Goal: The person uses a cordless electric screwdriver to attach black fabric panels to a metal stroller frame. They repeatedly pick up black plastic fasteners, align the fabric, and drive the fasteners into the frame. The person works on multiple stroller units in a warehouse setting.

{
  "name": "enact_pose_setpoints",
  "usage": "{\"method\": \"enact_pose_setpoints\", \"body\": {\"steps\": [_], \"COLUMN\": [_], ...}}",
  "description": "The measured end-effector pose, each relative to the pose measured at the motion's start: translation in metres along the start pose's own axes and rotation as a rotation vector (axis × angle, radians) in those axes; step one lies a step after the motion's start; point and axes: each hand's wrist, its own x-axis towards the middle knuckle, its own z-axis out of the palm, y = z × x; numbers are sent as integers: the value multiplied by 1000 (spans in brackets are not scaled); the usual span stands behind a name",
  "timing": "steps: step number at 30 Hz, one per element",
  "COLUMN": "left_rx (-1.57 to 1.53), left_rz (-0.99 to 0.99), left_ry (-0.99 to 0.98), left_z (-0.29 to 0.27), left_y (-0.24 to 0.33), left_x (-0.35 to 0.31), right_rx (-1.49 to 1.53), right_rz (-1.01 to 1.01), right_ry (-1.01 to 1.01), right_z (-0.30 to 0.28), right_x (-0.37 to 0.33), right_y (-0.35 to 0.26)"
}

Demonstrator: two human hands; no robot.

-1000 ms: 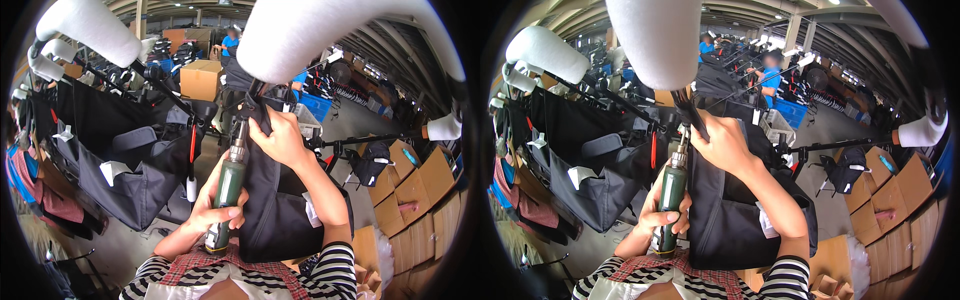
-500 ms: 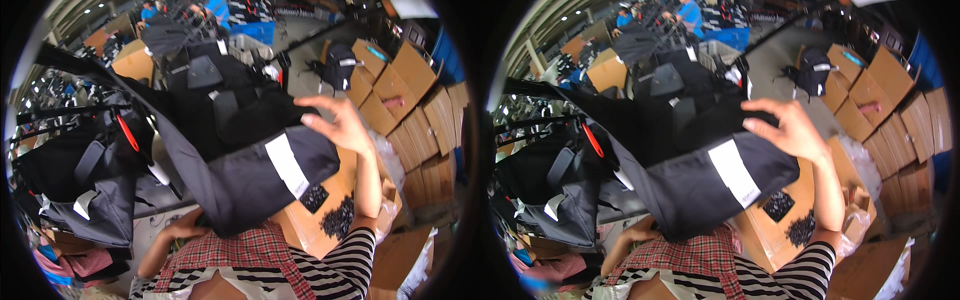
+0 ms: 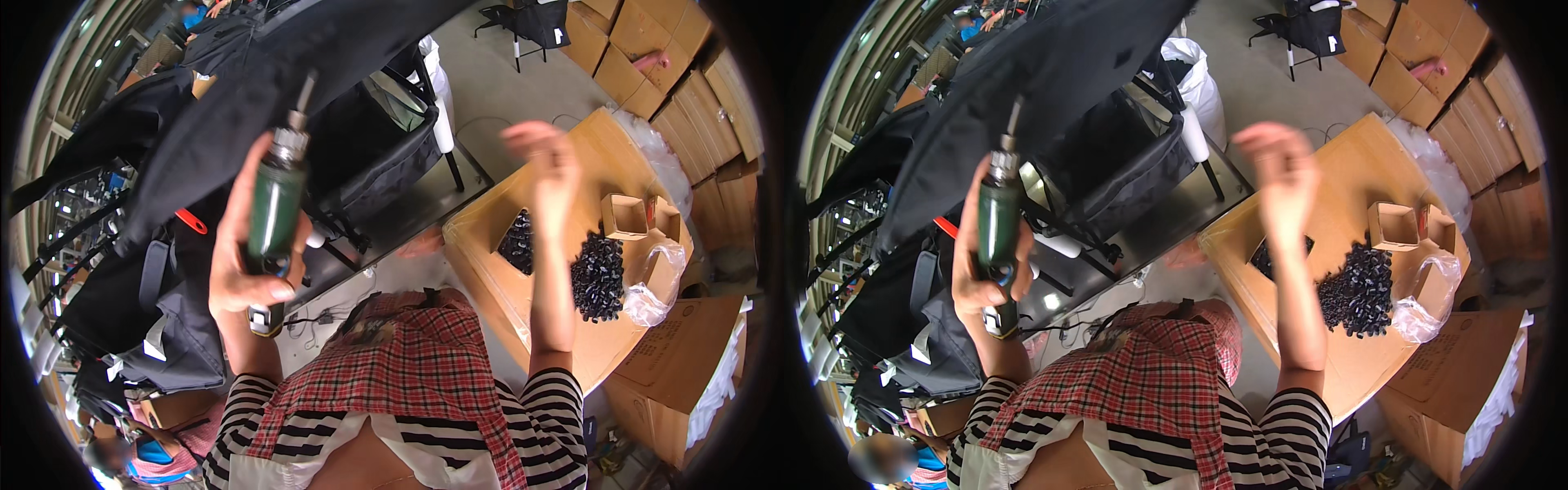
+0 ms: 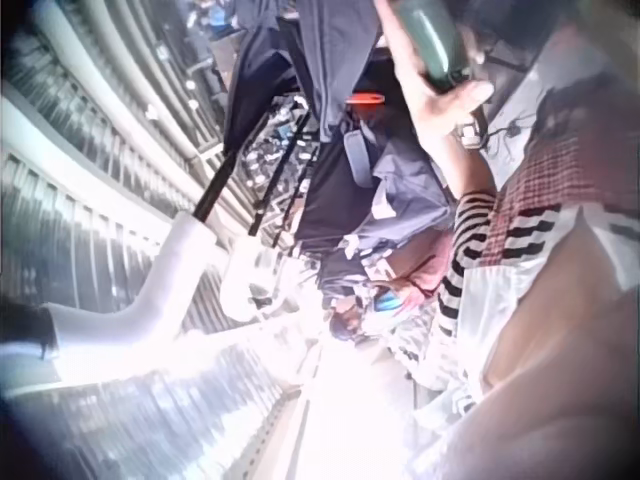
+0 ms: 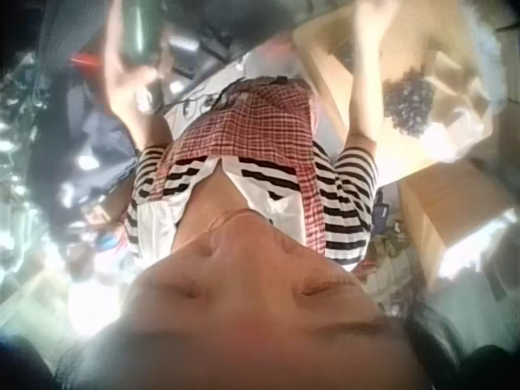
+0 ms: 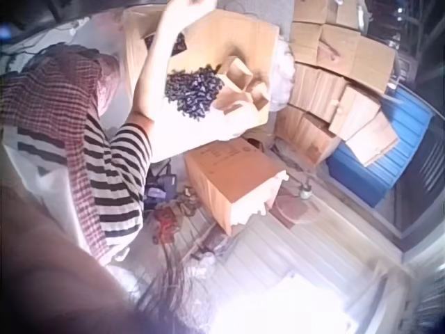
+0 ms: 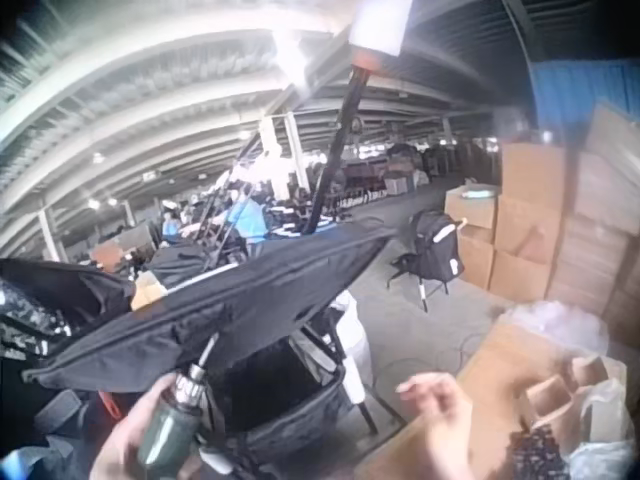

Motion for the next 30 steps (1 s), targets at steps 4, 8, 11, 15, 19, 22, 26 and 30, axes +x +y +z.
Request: {"method": "enact_pose_setpoints", "body": {"steps": [4, 8, 11, 15, 19, 22, 26, 30], "left_rx": [-97, -129, -166, -200, -260, -285, -163, -121], "left_rz": [41, 48, 24, 39, 58, 37, -37, 16], "left_ry": [-50, -26, -36, -23, -13, -30, -108, -85], "left_z": [2, 4, 4, 5, 0, -5, -9, -7], "left_y": [8, 4, 1, 1, -1, -2, 3, 6], "left_x": [8, 5, 6, 6, 5, 5, 14, 19], "right_rx": [85, -44, -47, 387, 673, 870, 1002, 785], "right_rz": [232, 217, 129, 234, 605, 533, 456, 315], "right_ry": [-482, -704, -761, -534, -165, 100, 369, 522], "right_z": [75, 127, 166, 177, 109, 45, -59, -125], "right_x": [-68, -98, -126, -139, -77, -8, 77, 137], "right_y": [51, 62, 76, 68, 12, 13, 46, 25]}}
